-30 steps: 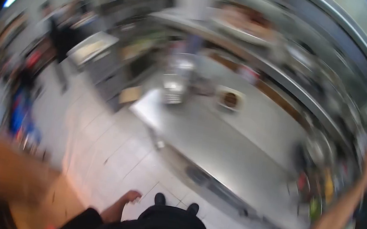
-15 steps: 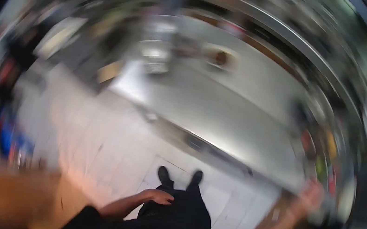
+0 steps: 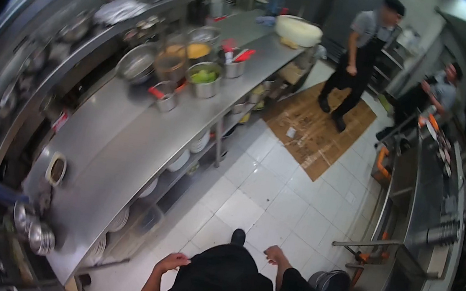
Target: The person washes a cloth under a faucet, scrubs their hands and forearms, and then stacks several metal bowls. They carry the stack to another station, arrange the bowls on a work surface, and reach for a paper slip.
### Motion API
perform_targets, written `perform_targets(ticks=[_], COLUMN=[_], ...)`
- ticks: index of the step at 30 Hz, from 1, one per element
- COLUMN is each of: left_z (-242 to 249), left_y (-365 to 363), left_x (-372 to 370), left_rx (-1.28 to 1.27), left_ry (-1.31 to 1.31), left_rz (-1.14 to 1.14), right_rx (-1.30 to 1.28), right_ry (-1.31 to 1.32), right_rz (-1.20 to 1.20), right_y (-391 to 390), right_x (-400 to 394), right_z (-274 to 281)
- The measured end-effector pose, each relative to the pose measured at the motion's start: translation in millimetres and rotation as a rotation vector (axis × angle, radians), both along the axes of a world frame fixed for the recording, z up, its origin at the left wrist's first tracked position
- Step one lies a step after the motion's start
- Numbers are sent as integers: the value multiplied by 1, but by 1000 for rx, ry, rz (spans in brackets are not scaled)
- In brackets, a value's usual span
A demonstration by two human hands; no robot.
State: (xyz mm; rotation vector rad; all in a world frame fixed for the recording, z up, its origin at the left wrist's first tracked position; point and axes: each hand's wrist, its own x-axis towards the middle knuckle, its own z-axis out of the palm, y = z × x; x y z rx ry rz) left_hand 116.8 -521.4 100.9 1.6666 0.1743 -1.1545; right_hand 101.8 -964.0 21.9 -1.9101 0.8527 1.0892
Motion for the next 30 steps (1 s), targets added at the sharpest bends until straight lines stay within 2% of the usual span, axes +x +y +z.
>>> perform_targets(ticks=[2,3,4,6,7,9,11,13,15,17,18,20,23,24,25,27,28,29,30], left_z=[-56,-83,-84,-75,-106,-80,-55,-41,-44,-50,-45,-29,-52,-61,-95,-156,-160,-141,-121], left_y=[13,24,24,22,38,33,7,-24,-45,-64,-78,-99,-102,-105,-96,-72,-73,-84,-99], left_x=[-3,-6,-5,-1,2,19,42,66,95,122,134,155,174,179,182,187,200,211,224], left_rx=[75,208,369,441,340,264,289,340,298,253,250,196,96,102,97,2,119,239,271], left_ry=[192,151,102,254,345,37,22,108,117,74,80,31,38,30,26,-397,-498,-149,41], left_rz=[162,176,143,223,226,-245,-264,-30,26,22,26,87,136,187,217,-307,-545,-372,-206], right_rx=[62,94,119,147,160,178,196,185,161,81,78,104,244,240,233,279,295,308,267], right_ry=[-61,-54,-108,-226,-297,-333,-355,-378,-354,-157,-152,-31,-153,-60,29,-19,-51,-78,-126], right_rz=[-67,-114,-161,-204,-193,-240,-276,-399,-457,-364,-359,-185,-224,-308,-397,-367,-343,-324,-303], right_y=[-1,2,3,6,7,6,1,-14,-30,-48,-57,-62,-60,-59,-55,-57,-60,-64,-70], right_x=[25,38,51,64,73,83,79,73,55,40,32,17,26,47,71,107,129,149,168], right_z=[-9,-14,-23,-23,-10,6,6,0,-11,-29,-44,-76,-73,-66,-52,-33,-26,-20,-12])
